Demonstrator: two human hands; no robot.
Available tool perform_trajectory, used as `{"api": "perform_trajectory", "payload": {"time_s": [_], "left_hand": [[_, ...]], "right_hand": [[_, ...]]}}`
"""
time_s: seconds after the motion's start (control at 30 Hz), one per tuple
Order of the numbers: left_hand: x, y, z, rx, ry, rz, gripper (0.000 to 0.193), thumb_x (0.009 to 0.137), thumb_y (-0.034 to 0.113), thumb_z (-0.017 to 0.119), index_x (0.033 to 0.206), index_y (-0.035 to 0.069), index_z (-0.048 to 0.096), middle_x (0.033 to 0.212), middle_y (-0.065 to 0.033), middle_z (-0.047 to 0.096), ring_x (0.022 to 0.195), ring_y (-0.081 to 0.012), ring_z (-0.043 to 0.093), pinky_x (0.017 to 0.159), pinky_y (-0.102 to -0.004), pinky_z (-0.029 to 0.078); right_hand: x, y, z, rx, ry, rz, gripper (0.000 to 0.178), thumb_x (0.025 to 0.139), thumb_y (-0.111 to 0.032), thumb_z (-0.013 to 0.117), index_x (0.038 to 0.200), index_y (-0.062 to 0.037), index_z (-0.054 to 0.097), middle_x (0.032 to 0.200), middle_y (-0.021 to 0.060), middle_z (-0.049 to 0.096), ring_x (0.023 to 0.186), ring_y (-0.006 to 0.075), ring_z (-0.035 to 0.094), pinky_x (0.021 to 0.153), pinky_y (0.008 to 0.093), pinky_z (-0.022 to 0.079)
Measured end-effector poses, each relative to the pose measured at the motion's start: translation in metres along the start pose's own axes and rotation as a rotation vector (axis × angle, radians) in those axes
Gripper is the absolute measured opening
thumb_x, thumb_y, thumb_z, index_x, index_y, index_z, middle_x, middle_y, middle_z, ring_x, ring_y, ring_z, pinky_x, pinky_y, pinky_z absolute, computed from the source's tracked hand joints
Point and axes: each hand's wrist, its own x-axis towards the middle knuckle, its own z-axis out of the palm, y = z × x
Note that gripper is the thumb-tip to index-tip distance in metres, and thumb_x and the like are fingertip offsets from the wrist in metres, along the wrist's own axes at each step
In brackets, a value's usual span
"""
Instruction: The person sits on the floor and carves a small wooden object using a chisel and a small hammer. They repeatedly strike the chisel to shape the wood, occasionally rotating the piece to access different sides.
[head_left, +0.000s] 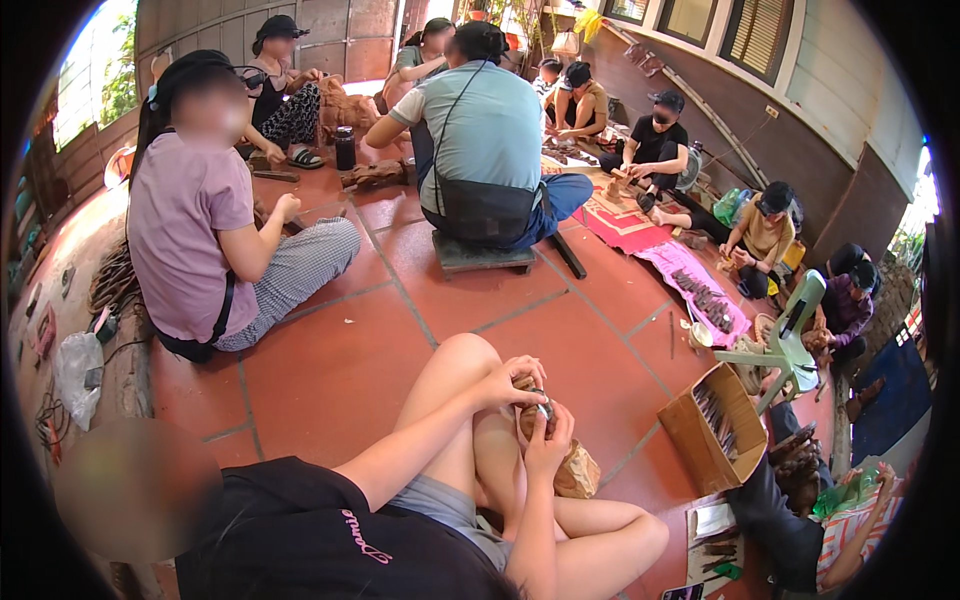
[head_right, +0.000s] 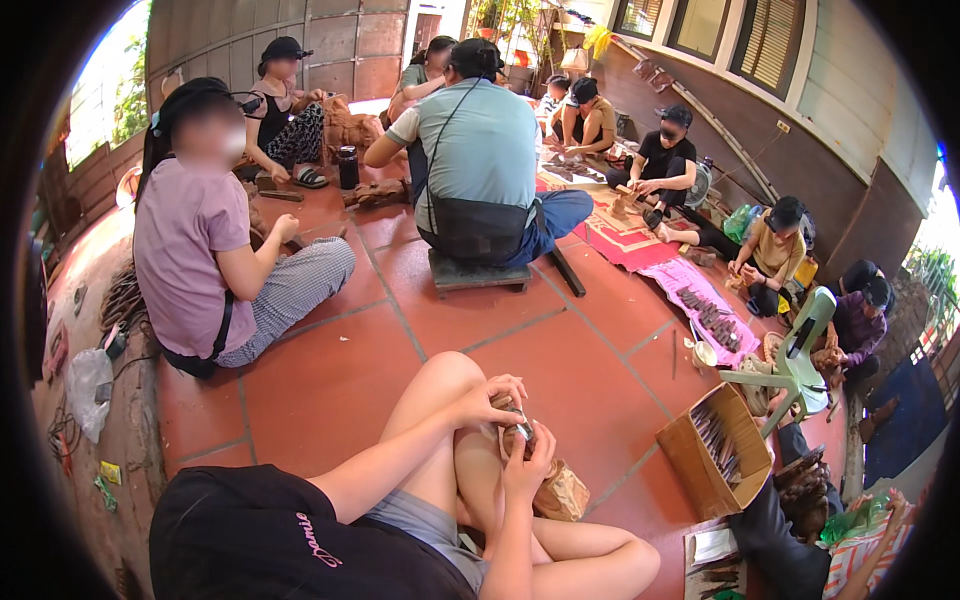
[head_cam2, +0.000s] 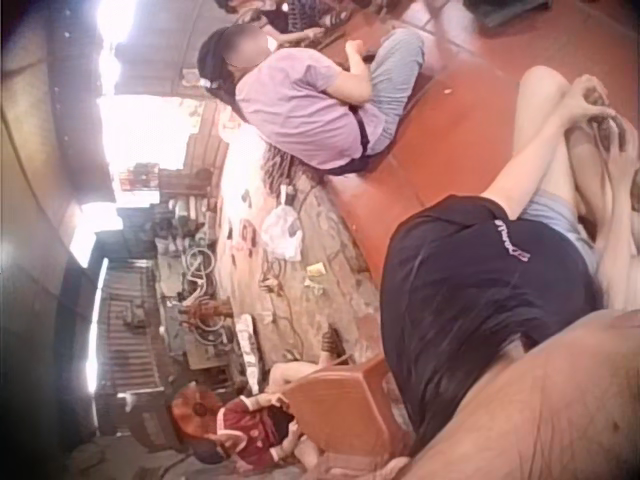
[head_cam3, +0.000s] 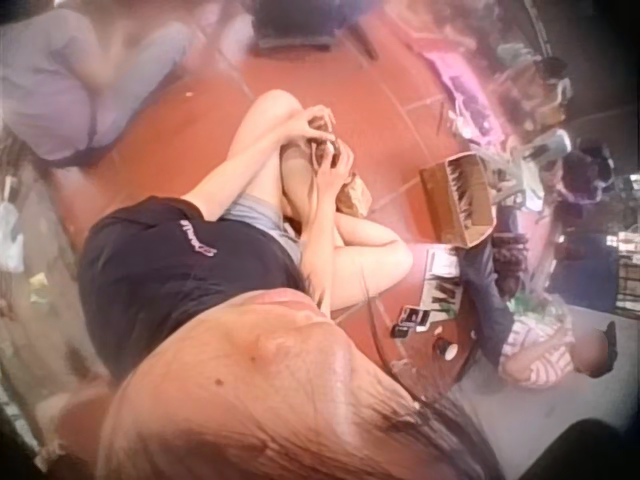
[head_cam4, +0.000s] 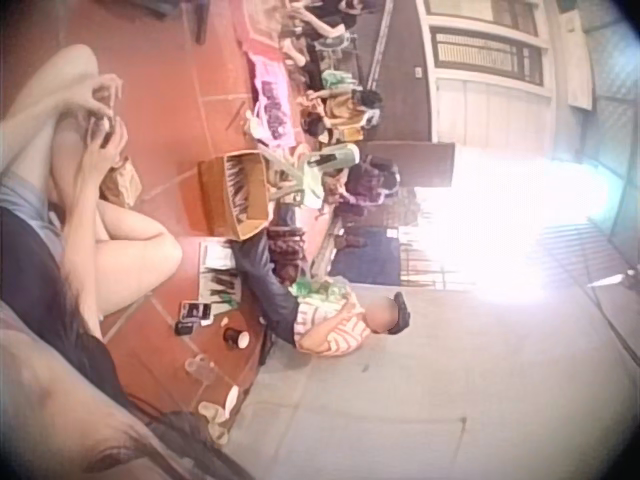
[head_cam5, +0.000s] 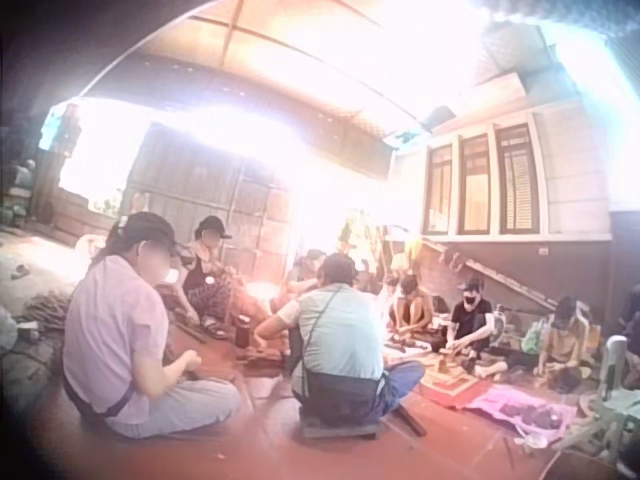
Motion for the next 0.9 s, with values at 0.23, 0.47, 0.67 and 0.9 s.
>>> {"api": "perform_trajectory", "payload": {"time_s": [0.23,0.47,0.67,0.9], "left_hand": [[0.004,-0.004,0.000,0.016,-0.024,0.052,0.030,0.074,0.027,0.090,0.087,0.014,0.067,0.114,-0.0036,0.061,0.123,-0.0228,0.049,0.107,-0.0409,0.036],[0.006,-0.006,0.003,0.039,-0.060,0.018,0.035,0.073,0.023,0.091,0.098,0.013,0.069,0.120,-0.0030,0.062,0.138,-0.0298,0.043,0.116,-0.0471,0.033],[0.004,-0.005,0.004,0.134,0.015,0.091,0.038,0.075,0.030,0.088,0.101,0.013,0.067,0.109,-0.0002,0.062,0.121,-0.0238,0.052,0.107,-0.0382,0.037],[0.000,0.000,0.015,0.243,0.077,0.157,0.040,0.074,0.033,0.089,0.100,0.013,0.066,0.112,-0.0019,0.062,0.124,-0.0285,0.050,0.107,-0.0421,0.038]], "right_hand": [[0.005,0.010,-0.005,0.029,0.002,0.004,0.020,0.103,-0.015,0.060,0.110,0.0032,0.065,0.114,0.0127,0.063,0.107,0.0221,0.062,0.093,0.0354,0.050],[0.011,0.034,-0.004,0.358,0.087,0.246,0.026,0.106,-0.023,0.058,0.106,0.0007,0.068,0.100,0.0027,0.067,0.092,0.0104,0.062,0.084,0.0282,0.050],[0.017,0.021,-0.006,0.533,0.086,0.383,0.026,0.104,-0.025,0.062,0.106,0.0006,0.069,0.100,0.0011,0.067,0.086,0.0090,0.060,0.081,0.0260,0.050],[0.019,0.037,-0.018,0.579,0.054,0.448,0.025,0.104,-0.023,0.062,0.102,0.0007,0.071,0.094,-0.0010,0.066,0.088,0.0081,0.059,0.080,0.0250,0.049]]}}
